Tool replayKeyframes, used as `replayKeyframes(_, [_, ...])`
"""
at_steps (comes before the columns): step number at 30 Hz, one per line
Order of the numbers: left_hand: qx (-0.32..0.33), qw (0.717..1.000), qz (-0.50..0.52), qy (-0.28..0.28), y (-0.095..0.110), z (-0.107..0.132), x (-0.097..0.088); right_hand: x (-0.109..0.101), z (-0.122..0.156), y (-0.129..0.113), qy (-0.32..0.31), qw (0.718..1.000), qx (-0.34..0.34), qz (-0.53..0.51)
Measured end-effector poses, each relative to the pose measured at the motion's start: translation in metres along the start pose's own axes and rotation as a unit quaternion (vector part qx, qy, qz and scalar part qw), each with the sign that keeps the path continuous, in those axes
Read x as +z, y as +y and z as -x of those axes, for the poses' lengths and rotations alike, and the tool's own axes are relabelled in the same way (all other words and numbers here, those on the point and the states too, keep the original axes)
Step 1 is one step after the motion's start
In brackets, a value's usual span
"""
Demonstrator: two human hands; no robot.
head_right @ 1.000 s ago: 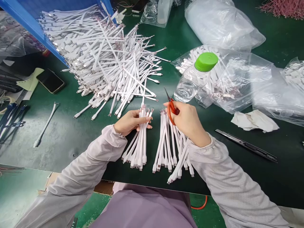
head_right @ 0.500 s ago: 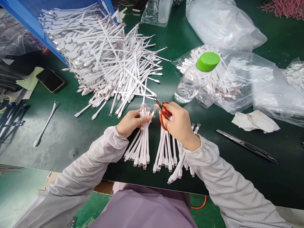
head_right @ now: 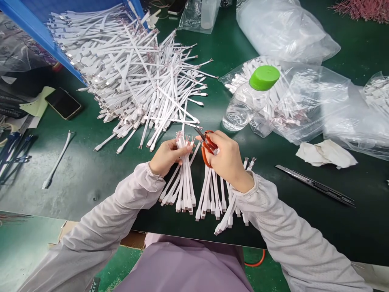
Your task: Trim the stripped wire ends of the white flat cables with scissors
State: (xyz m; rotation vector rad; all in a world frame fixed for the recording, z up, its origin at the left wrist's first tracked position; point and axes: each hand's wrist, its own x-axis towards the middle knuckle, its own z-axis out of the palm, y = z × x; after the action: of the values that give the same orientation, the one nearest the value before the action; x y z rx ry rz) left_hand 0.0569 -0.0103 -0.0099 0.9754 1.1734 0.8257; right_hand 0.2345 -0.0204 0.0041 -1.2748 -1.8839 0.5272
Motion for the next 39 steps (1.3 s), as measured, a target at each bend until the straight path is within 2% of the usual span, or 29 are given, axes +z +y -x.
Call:
replayKeyframes(7, [0.019, 1.000, -0.011, 0.001, -0.002, -0.001, 0.000, 0.003, 0.000, -0.001, 0.001, 0.999, -0.042, 0.021])
replayKeyframes(11, [0.024, 1.000, -0.014, -0.015, 0.003, 0.003, 0.002, 0.003, 0.000, -0.001, 0.027, 0.999, -0.025, 0.039])
replayKeyframes(14, [0.026, 0.999, -0.018, -0.025, 0.006, 0.005, 0.002, 0.003, 0.000, -0.001, 0.006, 1.000, -0.019, 0.012])
replayKeyframes(17, [0.026, 0.999, -0.024, -0.020, 0.005, 0.004, 0.001, 0.003, 0.000, -0.002, -0.010, 1.000, -0.020, -0.006])
replayKeyframes(39, [0.035, 0.999, -0.021, -0.002, -0.004, 0.001, 0.002, 0.004, 0.000, -0.003, 0.000, 1.000, -0.011, -0.002])
